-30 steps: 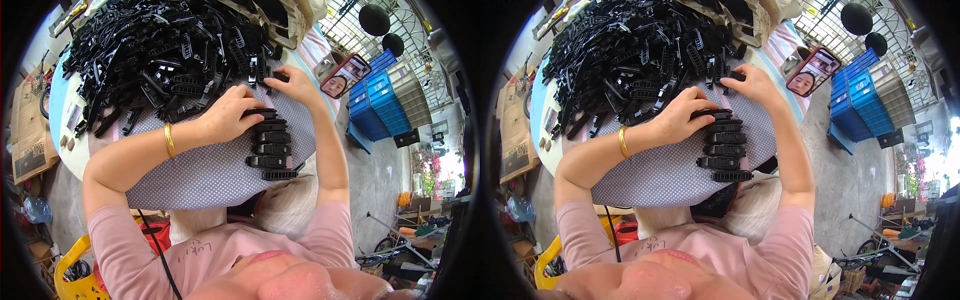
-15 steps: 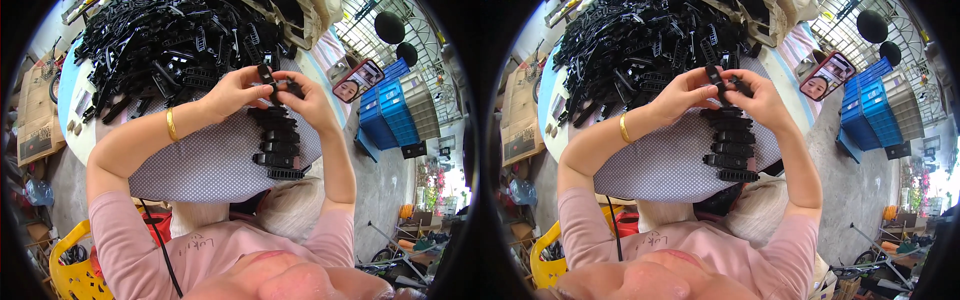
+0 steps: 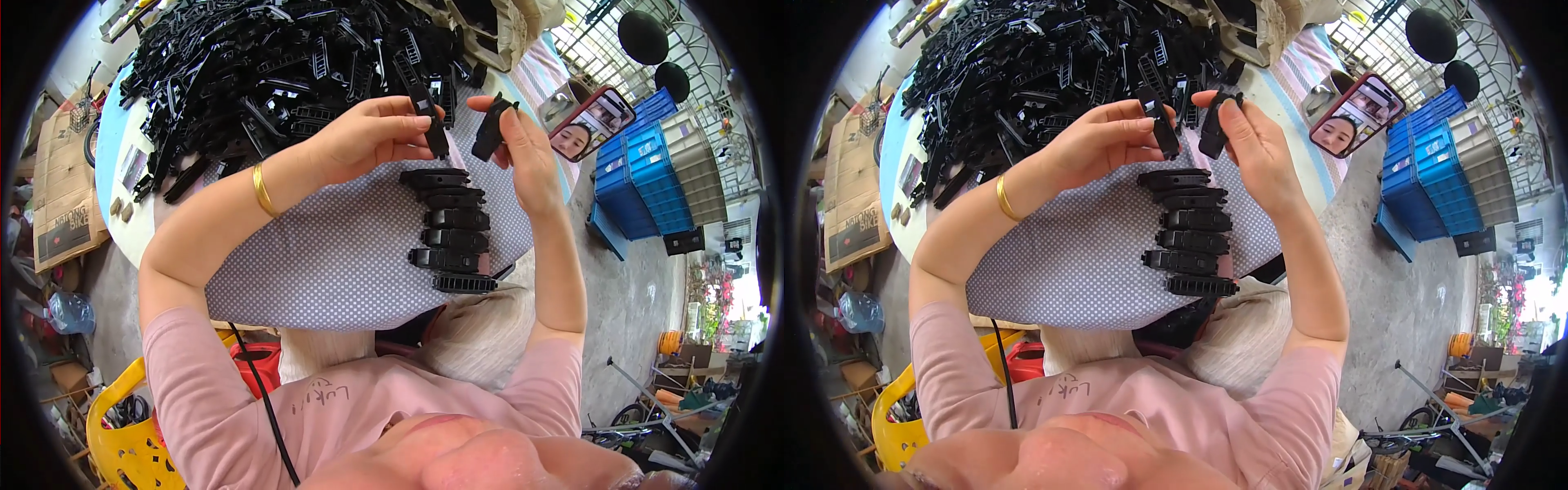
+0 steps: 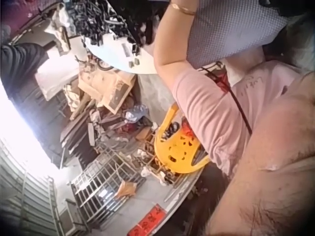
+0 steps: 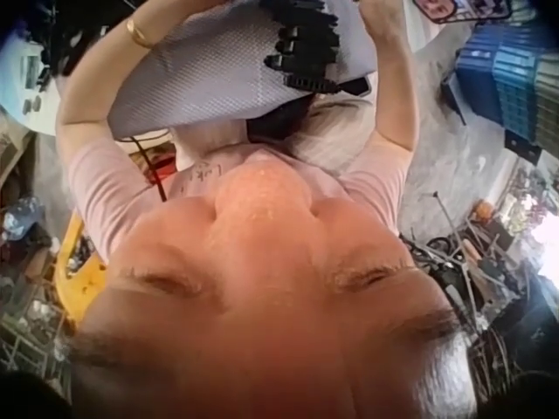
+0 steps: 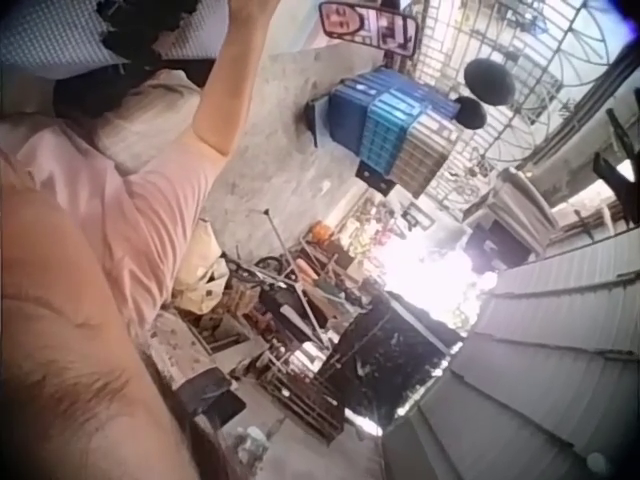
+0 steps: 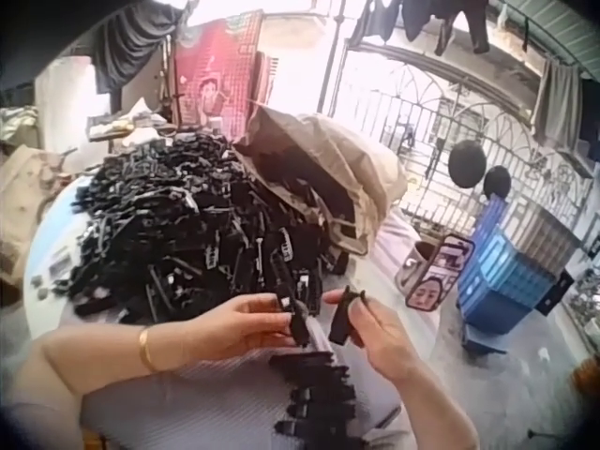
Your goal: Sorting and inspecting black plastic hair clips on a workbench.
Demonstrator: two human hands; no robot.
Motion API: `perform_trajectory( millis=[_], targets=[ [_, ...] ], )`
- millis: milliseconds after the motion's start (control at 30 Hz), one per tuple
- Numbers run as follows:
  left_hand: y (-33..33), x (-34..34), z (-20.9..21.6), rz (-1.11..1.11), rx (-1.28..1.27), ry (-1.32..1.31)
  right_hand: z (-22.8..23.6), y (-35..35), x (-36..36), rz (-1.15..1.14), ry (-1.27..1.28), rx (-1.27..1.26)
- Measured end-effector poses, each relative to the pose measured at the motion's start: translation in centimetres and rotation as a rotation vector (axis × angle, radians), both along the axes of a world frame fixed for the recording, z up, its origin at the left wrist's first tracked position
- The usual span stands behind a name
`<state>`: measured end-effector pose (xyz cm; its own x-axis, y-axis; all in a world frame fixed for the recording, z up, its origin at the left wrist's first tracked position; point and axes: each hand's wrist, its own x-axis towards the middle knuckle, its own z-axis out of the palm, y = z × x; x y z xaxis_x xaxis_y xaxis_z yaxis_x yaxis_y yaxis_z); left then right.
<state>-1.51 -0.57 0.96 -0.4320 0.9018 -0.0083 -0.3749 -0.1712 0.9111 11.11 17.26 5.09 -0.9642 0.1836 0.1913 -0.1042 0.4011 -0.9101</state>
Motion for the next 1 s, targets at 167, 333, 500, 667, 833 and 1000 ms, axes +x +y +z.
perform_trajectory(
  millis=[167, 333, 500, 667, 833, 1000],
  targets=[
    [-0.1, -0.5, 0.0, -0.014, -0.001, 0.019, -0.6, -1.2, 0.2, 0.123, 0.065, -0.217],
    [0.2, 0.9, 0.3, 0.076, -0.001, 0.055, -1.6, -1.6, -0.2, 0.14, 0.083, -0.258],
    [-0.3, 0.0, 0.4, 0.113, -0.073, 0.145, -2.4, -1.6, -0.4, 0.031, 0.278, 0.177],
    [-0.3, 0.5, 1.1, 0.194, -0.159, 0.278, -2.0, -2.3, -0.3, -0.097, 0.311, 0.362],
    [-0.4, 1.6, 1.1, 0.281, -0.116, 0.643, -2.5, -1.9, -0.3, -0.136, 0.333, 0.486],
    [-0.6, 1.8, 1.8, 0.307, -0.162, 1.008, -1.2, -1.8, -1.0, -0.179, 0.591, 0.859]
  ],
)
